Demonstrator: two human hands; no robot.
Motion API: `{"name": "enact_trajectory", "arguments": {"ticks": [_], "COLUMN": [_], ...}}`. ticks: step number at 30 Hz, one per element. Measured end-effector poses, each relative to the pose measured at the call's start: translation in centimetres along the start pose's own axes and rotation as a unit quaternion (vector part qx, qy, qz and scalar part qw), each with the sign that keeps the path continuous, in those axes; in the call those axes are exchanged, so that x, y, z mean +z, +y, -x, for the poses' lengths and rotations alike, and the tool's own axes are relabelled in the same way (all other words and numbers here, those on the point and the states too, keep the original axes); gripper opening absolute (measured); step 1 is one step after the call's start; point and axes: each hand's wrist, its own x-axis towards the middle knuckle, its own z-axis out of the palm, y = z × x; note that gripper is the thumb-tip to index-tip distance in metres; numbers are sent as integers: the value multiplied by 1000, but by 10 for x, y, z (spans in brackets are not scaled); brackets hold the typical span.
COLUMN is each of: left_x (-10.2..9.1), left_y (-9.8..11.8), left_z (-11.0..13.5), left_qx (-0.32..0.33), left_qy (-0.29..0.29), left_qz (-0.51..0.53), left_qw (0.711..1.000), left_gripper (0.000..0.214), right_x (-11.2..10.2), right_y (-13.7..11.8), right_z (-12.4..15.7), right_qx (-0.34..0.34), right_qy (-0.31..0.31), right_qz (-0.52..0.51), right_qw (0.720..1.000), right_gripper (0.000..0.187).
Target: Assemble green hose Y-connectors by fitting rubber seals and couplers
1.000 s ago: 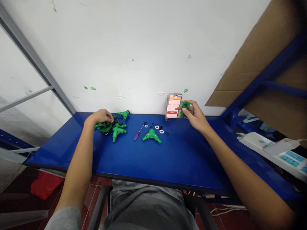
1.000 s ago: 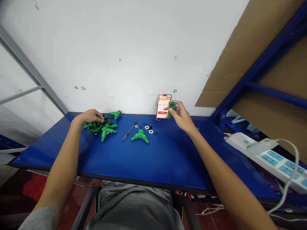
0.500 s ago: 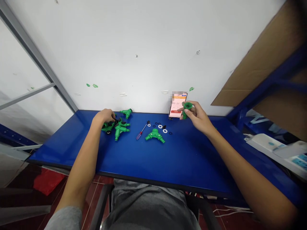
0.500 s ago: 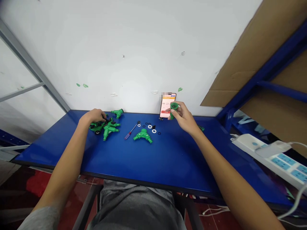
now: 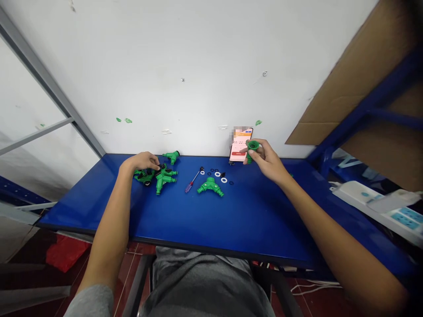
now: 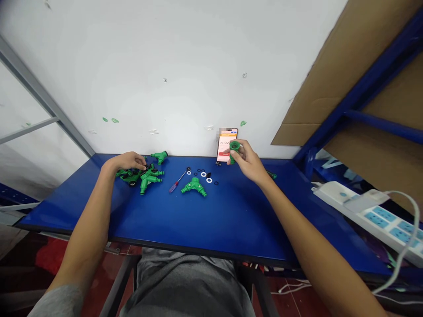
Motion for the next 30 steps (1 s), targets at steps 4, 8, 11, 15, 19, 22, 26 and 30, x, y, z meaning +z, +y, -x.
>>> {"name": "enact_trajectory", "arguments": {"ticks": [4, 8, 11, 15, 19, 22, 26, 30], "left_x": [6, 7, 4, -7, -10, 9, 56, 93], "left_y": [3, 4, 4, 1, 16, 51, 104, 133], "left_z": [-5, -7, -5, 6, 16, 11, -1, -2], "left_qx": [-25, -56, -60, -30, 52, 122, 188, 189], "left_qy": [13, 44, 53, 86, 151, 157, 103, 95], "left_qz": [-38, -74, -82, -9, 112, 157, 85, -51], "left_qw": [999, 995, 993, 996, 981, 967, 973, 976], "left_gripper": [30, 33, 32, 33, 48, 50, 31, 27], "right_x": [2, 4, 6, 7, 12, 21, 34, 39], "right_y": [-3, -10, -17, -23, -23, -21, -20, -20], "right_z": [1, 2, 3, 5, 6, 8, 13, 17], "right_qx": [2, -4, -7, -2, -5, -3, 12, 13], "right_qy": [-7, -15, -21, -31, -38, -59, -110, -138], "right_qz": [18, 24, 23, 22, 8, 11, 39, 63], "right_qw": [1000, 1000, 999, 999, 999, 998, 993, 988], "right_gripper": [45, 43, 42, 43, 46, 43, 40, 38]}}
